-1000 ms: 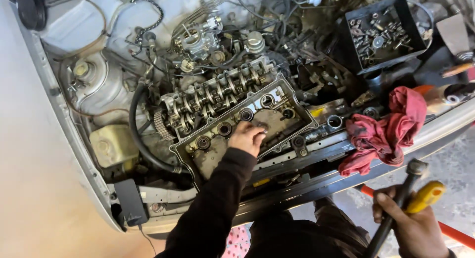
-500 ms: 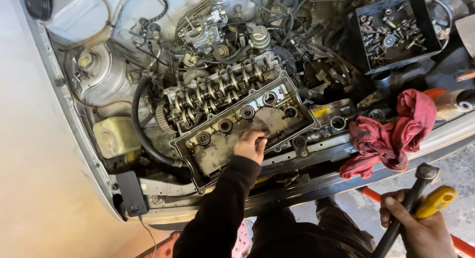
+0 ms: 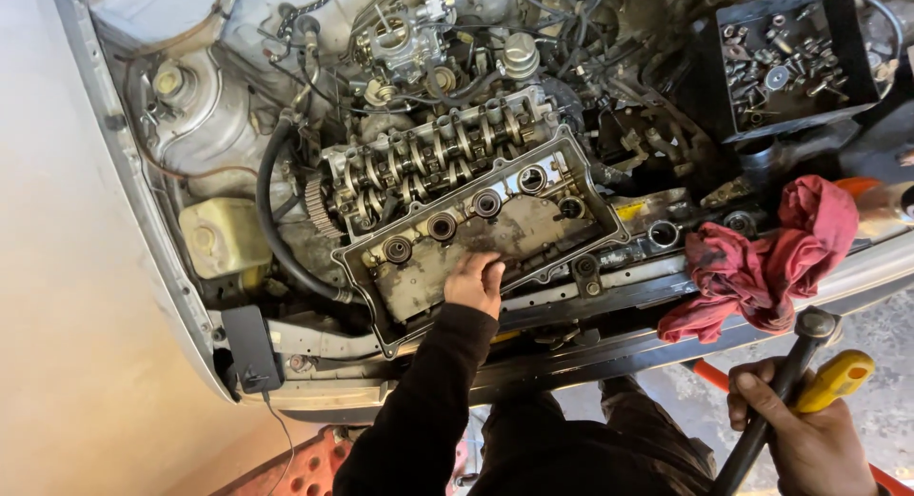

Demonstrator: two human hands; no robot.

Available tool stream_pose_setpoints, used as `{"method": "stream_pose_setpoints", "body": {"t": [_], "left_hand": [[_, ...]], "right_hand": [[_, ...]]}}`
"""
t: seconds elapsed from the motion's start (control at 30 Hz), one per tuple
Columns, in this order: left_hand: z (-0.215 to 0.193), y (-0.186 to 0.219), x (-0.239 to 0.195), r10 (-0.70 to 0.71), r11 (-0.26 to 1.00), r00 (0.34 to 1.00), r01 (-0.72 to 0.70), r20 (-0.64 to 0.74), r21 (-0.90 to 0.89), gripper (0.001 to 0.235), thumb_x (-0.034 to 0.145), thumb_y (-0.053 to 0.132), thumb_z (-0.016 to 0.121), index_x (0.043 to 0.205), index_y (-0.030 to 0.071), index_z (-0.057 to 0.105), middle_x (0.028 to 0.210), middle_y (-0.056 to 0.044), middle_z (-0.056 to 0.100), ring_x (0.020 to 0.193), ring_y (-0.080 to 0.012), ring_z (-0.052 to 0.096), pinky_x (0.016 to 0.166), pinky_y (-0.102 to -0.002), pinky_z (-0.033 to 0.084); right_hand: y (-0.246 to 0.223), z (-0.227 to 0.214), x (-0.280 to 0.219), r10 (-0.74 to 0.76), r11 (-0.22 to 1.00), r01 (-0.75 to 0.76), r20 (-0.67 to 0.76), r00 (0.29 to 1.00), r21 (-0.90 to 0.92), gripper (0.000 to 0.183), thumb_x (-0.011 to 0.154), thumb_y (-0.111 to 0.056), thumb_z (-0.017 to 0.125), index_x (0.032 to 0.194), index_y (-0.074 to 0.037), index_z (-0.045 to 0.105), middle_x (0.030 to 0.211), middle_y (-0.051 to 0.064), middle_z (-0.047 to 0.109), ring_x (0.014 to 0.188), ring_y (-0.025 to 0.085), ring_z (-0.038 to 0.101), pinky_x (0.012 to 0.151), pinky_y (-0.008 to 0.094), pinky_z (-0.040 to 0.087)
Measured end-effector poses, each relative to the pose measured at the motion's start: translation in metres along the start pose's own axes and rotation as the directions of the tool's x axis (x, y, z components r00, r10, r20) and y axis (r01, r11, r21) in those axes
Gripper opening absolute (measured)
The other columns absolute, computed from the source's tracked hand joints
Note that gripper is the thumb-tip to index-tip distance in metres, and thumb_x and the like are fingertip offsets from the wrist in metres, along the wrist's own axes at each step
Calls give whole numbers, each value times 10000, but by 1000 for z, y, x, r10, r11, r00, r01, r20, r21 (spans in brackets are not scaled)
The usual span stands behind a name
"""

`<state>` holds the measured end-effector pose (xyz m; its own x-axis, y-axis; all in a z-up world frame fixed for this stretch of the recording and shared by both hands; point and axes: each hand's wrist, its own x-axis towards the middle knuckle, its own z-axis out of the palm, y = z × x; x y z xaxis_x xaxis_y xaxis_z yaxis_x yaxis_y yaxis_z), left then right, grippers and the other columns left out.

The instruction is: The person works on a car engine with the hood open, using a hammer to tap components on the cylinder head. They then use a yellow-handled tool to clean or adjust parts within the engine block.

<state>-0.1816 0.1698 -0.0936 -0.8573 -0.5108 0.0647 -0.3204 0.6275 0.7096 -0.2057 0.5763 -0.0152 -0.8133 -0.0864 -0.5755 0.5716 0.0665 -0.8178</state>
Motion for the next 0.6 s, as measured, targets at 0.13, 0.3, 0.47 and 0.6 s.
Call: {"method": "stream_pose_setpoints", "body": {"t": [0.13,0.3,0.47,0.6], "left_hand": [[-11,2,5,15,998,998,-11,66,-65,175,880,182,760,1033,112,714,962,-119,703,696,-264,716,629,-381,585],[-1,5,52,389,880,920,-386,46,276,86,846,211,772,909,187,718,1007,-85,694,800,-253,707,687,-357,609],[55,-5,115,485,686,843,-532,233,497,143,835,224,679,940,191,771,967,-43,727,773,-252,711,584,-403,565],[100,-25,140,440,603,823,-568,360,560,171,864,216,604,901,189,768,947,-11,741,771,-237,719,608,-423,572]], "right_hand": [[-1,2,0,-5,1000,5,3,1000,-13,139,969,-79,669,1015,29,595,767,122,616,673,224,581,619,369,472],[6,3,-1,-40,997,42,42,998,-61,139,969,-104,667,995,27,629,714,129,610,653,224,573,610,363,471],[4,8,-12,20,999,-21,-7,1000,-46,158,939,-106,689,981,14,596,705,133,622,638,237,598,596,374,484],[16,-3,-20,68,998,-68,-48,997,-5,187,906,-100,708,982,4,574,733,123,630,634,246,617,602,382,506]]}}
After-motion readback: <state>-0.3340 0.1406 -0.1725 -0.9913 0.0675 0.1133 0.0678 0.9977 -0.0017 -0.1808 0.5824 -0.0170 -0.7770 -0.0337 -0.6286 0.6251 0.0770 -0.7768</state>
